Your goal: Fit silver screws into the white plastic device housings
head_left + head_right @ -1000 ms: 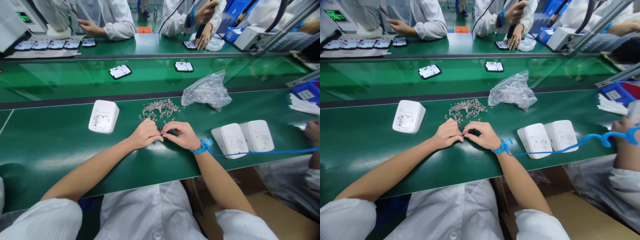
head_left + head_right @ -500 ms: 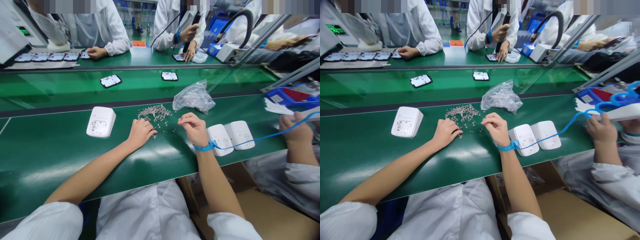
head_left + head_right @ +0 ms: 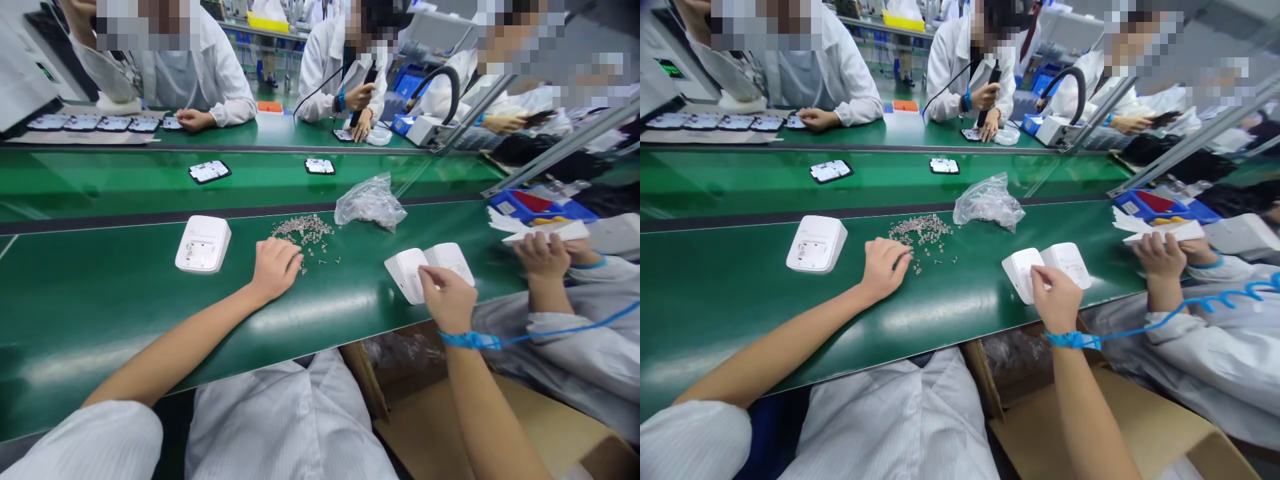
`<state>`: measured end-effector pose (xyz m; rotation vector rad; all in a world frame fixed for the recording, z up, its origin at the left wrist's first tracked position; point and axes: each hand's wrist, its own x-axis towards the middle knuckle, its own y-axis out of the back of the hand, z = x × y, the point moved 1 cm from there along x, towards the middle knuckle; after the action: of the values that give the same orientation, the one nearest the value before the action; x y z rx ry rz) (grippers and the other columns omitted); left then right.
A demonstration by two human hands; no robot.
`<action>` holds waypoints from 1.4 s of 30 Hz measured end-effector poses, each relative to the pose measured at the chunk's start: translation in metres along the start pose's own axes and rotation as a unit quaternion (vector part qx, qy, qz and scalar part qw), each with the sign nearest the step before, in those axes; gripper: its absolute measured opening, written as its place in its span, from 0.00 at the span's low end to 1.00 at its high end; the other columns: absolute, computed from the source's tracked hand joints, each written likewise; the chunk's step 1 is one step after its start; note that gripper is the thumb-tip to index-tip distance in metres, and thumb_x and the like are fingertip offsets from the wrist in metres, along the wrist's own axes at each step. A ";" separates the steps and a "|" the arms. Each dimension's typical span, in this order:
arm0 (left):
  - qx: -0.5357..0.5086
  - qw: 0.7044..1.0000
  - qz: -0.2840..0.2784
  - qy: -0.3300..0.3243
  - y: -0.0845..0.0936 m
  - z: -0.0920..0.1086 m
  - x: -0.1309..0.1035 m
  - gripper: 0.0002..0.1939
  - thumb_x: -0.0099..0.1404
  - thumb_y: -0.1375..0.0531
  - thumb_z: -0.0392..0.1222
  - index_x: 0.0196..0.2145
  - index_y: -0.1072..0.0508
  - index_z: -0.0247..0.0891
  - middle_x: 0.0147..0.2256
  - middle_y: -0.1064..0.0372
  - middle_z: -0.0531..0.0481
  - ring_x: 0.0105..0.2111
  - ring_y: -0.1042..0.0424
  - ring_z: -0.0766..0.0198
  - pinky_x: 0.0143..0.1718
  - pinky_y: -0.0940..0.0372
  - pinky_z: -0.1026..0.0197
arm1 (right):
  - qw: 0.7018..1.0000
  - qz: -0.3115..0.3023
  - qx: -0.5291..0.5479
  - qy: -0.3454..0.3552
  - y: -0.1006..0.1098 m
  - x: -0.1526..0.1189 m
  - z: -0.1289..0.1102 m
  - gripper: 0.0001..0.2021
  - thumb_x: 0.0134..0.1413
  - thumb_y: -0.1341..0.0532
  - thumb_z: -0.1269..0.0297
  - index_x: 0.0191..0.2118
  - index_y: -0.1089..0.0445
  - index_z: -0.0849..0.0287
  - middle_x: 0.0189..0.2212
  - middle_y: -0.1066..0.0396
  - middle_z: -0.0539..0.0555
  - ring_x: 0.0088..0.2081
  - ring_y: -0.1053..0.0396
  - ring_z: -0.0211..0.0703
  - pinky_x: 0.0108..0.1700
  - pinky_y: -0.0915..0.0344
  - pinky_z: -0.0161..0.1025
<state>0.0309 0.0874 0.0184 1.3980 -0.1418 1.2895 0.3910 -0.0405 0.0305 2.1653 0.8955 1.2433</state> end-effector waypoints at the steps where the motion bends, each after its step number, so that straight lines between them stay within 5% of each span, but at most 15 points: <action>1: -0.013 0.999 -0.006 -0.032 0.002 0.008 -0.003 0.12 0.74 0.47 0.45 0.40 0.25 0.38 0.38 0.25 0.47 0.39 0.32 0.59 0.43 0.45 0.52 | 0.999 0.002 -0.031 -0.010 0.000 -0.006 0.004 0.20 0.58 0.41 0.49 0.36 0.21 0.61 0.33 0.22 0.61 0.33 0.23 0.56 0.40 0.27 0.52; 4: -0.038 0.984 -0.052 -0.167 0.003 0.034 -0.013 0.10 0.72 0.45 0.44 0.42 0.26 0.38 0.39 0.24 0.48 0.40 0.31 0.60 0.43 0.44 0.53 | 0.998 -0.035 -0.014 -0.051 -0.007 -0.022 -0.009 0.21 0.58 0.41 0.47 0.36 0.21 0.62 0.32 0.22 0.61 0.33 0.23 0.57 0.41 0.27 0.53; 7: -0.035 0.960 -0.094 -0.260 0.002 0.054 -0.021 0.12 0.73 0.45 0.44 0.46 0.27 0.36 0.43 0.25 0.46 0.43 0.31 0.59 0.44 0.44 0.53 | 0.981 -0.078 0.151 -0.093 -0.011 -0.029 -0.048 0.17 0.59 0.37 0.50 0.39 0.21 0.60 0.38 0.22 0.59 0.33 0.23 0.52 0.37 0.25 0.47; 11: -0.031 0.939 -0.161 -0.303 0.002 0.069 -0.026 0.21 0.75 0.48 0.51 0.53 0.30 0.31 0.52 0.28 0.42 0.51 0.33 0.55 0.46 0.44 0.52 | 0.977 -0.097 0.189 0.001 -0.006 -0.024 -0.095 0.09 0.61 0.35 0.58 0.39 0.20 0.55 0.39 0.22 0.55 0.37 0.24 0.48 0.38 0.26 0.43; 17: -0.039 0.942 -0.214 -0.255 0.006 0.073 -0.038 0.26 0.76 0.52 0.58 0.49 0.30 0.32 0.46 0.27 0.40 0.46 0.30 0.54 0.45 0.44 0.51 | 0.969 -0.162 0.096 0.158 -0.015 -0.021 -0.122 0.07 0.64 0.39 0.67 0.38 0.22 0.56 0.36 0.21 0.53 0.33 0.25 0.46 0.37 0.28 0.41; 23: -0.042 0.943 -0.216 -0.251 0.010 0.071 -0.042 0.22 0.75 0.50 0.56 0.44 0.29 0.33 0.43 0.27 0.42 0.46 0.30 0.53 0.43 0.45 0.51 | 0.923 -0.252 0.056 0.284 -0.046 -0.007 -0.142 0.07 0.63 0.40 0.71 0.36 0.25 0.58 0.40 0.25 0.57 0.45 0.34 0.54 0.49 0.33 0.51; 42: -0.062 0.940 -0.220 -0.254 0.007 0.073 -0.044 0.19 0.77 0.52 0.52 0.44 0.28 0.37 0.43 0.26 0.45 0.46 0.31 0.56 0.41 0.48 0.50 | 0.878 -0.392 0.005 0.275 -0.061 0.014 -0.145 0.08 0.57 0.34 0.76 0.30 0.28 0.58 0.39 0.28 0.53 0.41 0.34 0.48 0.42 0.42 0.43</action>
<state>0.0520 0.0051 0.0114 1.5200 -0.2386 0.5258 0.2507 0.0232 0.0643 1.1777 1.7731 1.3851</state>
